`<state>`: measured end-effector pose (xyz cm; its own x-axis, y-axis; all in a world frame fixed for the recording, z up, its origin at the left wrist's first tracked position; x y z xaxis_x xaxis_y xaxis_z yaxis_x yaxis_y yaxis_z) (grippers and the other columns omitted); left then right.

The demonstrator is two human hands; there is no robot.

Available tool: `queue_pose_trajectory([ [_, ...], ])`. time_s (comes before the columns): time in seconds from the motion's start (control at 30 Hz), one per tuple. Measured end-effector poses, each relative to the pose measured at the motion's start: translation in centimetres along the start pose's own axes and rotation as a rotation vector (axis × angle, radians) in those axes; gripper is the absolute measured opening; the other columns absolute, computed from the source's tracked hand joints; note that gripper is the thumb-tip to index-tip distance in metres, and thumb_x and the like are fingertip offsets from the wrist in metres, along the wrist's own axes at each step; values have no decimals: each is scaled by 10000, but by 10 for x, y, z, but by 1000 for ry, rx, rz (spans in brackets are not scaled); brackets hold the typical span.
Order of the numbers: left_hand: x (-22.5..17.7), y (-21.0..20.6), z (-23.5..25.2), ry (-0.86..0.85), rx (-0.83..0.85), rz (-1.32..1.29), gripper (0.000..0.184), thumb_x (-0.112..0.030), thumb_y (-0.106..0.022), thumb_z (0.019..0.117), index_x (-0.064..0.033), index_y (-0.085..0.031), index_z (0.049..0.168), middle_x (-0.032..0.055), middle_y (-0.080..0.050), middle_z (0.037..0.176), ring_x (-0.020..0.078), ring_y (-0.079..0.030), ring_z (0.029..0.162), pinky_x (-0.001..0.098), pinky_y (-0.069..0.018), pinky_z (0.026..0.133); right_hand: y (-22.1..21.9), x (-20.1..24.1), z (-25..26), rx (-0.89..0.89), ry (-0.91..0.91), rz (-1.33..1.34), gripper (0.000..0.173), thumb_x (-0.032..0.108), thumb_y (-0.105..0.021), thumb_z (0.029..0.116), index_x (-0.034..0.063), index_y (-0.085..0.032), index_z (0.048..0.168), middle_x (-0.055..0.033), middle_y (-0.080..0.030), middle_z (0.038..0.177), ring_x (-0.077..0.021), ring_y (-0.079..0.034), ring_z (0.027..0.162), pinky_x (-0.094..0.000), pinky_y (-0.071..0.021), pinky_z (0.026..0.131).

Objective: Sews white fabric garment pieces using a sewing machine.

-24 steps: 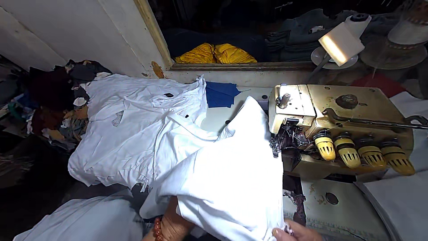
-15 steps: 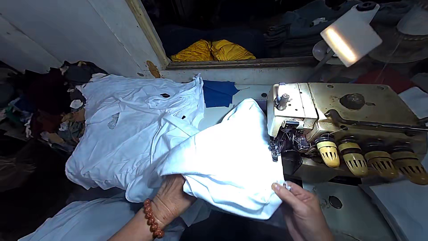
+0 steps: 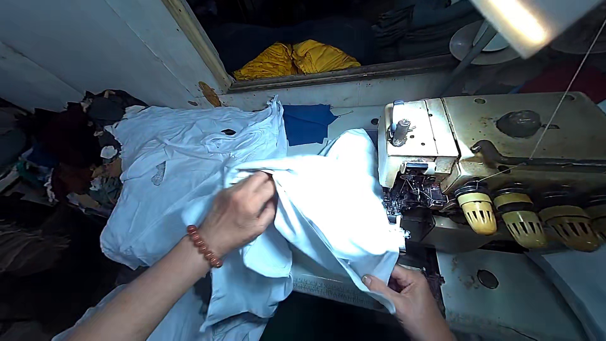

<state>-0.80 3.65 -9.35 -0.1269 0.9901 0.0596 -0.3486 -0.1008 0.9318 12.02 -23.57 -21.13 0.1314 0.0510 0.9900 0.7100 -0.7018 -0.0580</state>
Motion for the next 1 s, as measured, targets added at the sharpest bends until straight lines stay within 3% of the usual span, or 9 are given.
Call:
queue_pose_trajectory([
  [0.1,4,-35,-4,213,747,-39,160,-101,-672,934,15,-761,1001,221,-700,1163,424,-605,1222,587,-417,1101,8,-11,-3,6,41,-211,171,207,-728,857,51,-715,788,29,-664,698,6,-607,586,-190,-535,558],
  [0.13,-1,-37,-3,253,757,6,133,-76,-648,927,0,-755,950,184,-728,1080,390,-647,1157,557,-458,1056,11,-13,-5,14,32,-232,171,206,-726,856,52,-707,786,35,-646,677,13,-575,565,-185,-507,541],
  [0.23,-33,-16,-2,286,109,-16,146,9,-574,842,-2,-716,809,135,-701,814,309,-708,753,502,-557,628,16,-12,-14,80,-34,-237,119,149,-701,873,46,-673,821,44,-601,618,1,-538,506,-200,-486,498],
  [0.33,-85,-13,-6,99,-293,-209,204,-197,-578,924,-53,-722,902,80,-725,898,170,-698,857,321,-582,726,18,-10,-21,138,-19,-193,85,94,-703,889,15,-687,861,19,-652,669,-7,-592,549,-199,-530,537],
  [0.57,-109,-46,-12,137,-273,-295,302,-232,-610,906,-116,-718,1162,53,-695,1146,154,-640,1071,324,-514,926,29,-2,-22,138,136,-380,150,128,-708,892,-9,-717,832,-86,-683,801,-49,-607,652,-198,-516,601],
  [0.67,-104,-38,-7,123,-235,-250,228,-234,-613,919,-157,-767,1068,34,-685,1102,165,-611,1075,356,-469,956,35,5,-24,5,301,-434,157,121,-709,894,-21,-717,959,-200,-696,1132,-143,-681,1011,-248,-566,847],
  [0.8,-104,-25,3,53,-248,-263,192,-214,-619,990,-150,-752,866,49,-718,1176,169,-612,1207,466,-328,1163,38,21,-16,-60,508,-224,135,220,-637,1015,88,-657,1039,-18,-696,1076,-27,-659,1036,-180,-561,879],
  [0.93,-113,-16,9,8,-215,-396,255,-178,-511,1022,-105,-651,822,47,-737,1089,130,-655,1131,412,-379,1140,28,27,-10,111,366,95,254,285,-548,1067,119,-740,1076,16,-756,1063,-81,-722,974,-272,-615,856],
  [1.0,-127,-11,8,-38,-174,-566,275,-200,-496,1055,-89,-645,852,36,-718,894,106,-681,912,297,-508,930,22,23,-9,155,229,261,388,416,-517,1062,121,-747,1161,7,-755,1142,-113,-722,1030,-312,-608,908],
])
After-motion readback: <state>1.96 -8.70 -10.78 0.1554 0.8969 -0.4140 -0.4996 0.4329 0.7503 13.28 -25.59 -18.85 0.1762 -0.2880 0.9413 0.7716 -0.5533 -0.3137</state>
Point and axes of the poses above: each hand's wrist, its own z-axis towards the middle knuckle, its own y-axis out of the back of the hand, x = y × z, the point moved 2 cm from there along z, towards the middle knuckle
